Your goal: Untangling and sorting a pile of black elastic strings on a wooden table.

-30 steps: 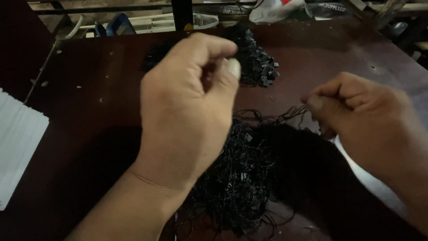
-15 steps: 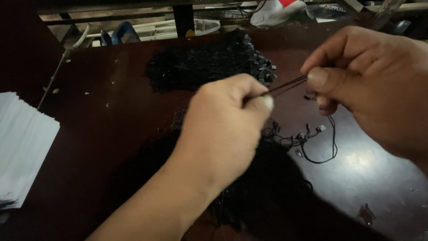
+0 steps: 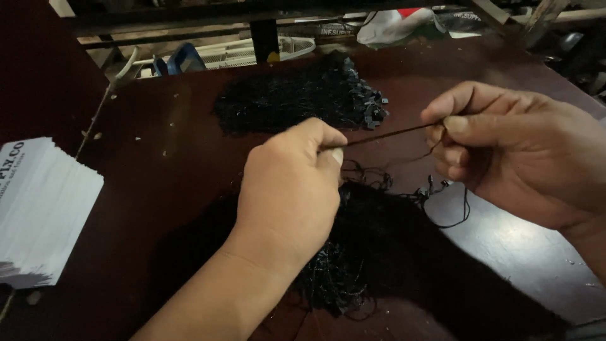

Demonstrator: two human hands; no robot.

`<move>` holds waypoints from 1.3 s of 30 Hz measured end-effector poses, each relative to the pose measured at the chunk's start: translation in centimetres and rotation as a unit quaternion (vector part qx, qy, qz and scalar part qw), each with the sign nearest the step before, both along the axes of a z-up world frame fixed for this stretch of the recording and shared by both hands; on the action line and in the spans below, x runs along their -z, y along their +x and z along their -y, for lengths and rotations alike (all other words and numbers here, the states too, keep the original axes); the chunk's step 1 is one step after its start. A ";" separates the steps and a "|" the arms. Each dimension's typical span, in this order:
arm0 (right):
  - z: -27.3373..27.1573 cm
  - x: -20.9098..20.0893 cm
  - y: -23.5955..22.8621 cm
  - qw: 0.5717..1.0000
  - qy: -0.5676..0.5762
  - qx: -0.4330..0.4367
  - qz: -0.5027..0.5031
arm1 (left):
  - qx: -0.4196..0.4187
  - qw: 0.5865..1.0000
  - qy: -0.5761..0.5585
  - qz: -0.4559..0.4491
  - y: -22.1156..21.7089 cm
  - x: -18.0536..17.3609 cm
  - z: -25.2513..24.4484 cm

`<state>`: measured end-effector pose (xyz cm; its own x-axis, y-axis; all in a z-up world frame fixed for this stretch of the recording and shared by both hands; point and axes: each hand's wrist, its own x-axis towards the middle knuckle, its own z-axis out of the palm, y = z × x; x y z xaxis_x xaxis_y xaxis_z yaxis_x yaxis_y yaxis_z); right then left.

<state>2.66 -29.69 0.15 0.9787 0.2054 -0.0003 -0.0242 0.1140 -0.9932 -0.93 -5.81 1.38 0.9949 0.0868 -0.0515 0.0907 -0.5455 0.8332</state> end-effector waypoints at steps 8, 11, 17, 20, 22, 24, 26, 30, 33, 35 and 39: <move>-0.5 -0.8 1.4 0.994 -0.074 0.070 0.042 | 0.070 0.990 0.111 0.044 0.5 1.6 -0.3; -1.3 -1.4 1.5 0.993 -0.078 0.086 0.032 | 0.078 0.982 0.093 0.143 1.3 3.1 -0.6; -4.5 -3.7 0.3 0.980 -0.168 0.095 0.042 | 0.039 0.989 -0.006 0.145 0.9 0.1 0.6; -6.2 -4.8 0.0 0.975 -0.202 0.080 0.052 | 0.060 0.995 -0.083 0.010 0.1 -3.5 1.4; -6.5 -5.0 0.0 0.970 -0.224 0.073 0.058 | 0.069 0.987 -0.116 -0.087 -0.1 -4.6 1.8; -6.3 -5.2 0.1 0.966 -0.234 0.046 0.099 | 0.055 0.981 -0.163 -0.088 0.1 -4.2 2.1; -6.1 -5.3 0.2 0.960 -0.249 0.064 0.116 | 0.047 0.983 -0.159 -0.083 -0.1 -4.1 1.8; -6.1 -5.9 0.0 0.927 -0.320 0.132 0.141 | 0.021 0.995 -0.085 -0.043 0.0 -3.0 1.3; -4.3 -5.3 0.7 0.933 -0.282 0.125 0.183 | -0.028 0.999 0.014 0.021 0.7 -1.3 0.2; -3.3 -5.2 1.1 0.932 -0.280 0.126 0.191 | -0.041 0.996 0.076 0.014 0.6 -0.5 -0.6; -3.0 -6.0 0.7 0.927 -0.291 0.108 0.212 | -0.068 0.982 0.117 0.129 0.5 1.2 -1.2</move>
<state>3.38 -26.71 6.12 0.9342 0.0916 0.3447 0.3439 -0.4871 -0.8028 -0.43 -4.65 0.21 0.9502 0.2000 0.2390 -0.0217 -0.7227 0.6909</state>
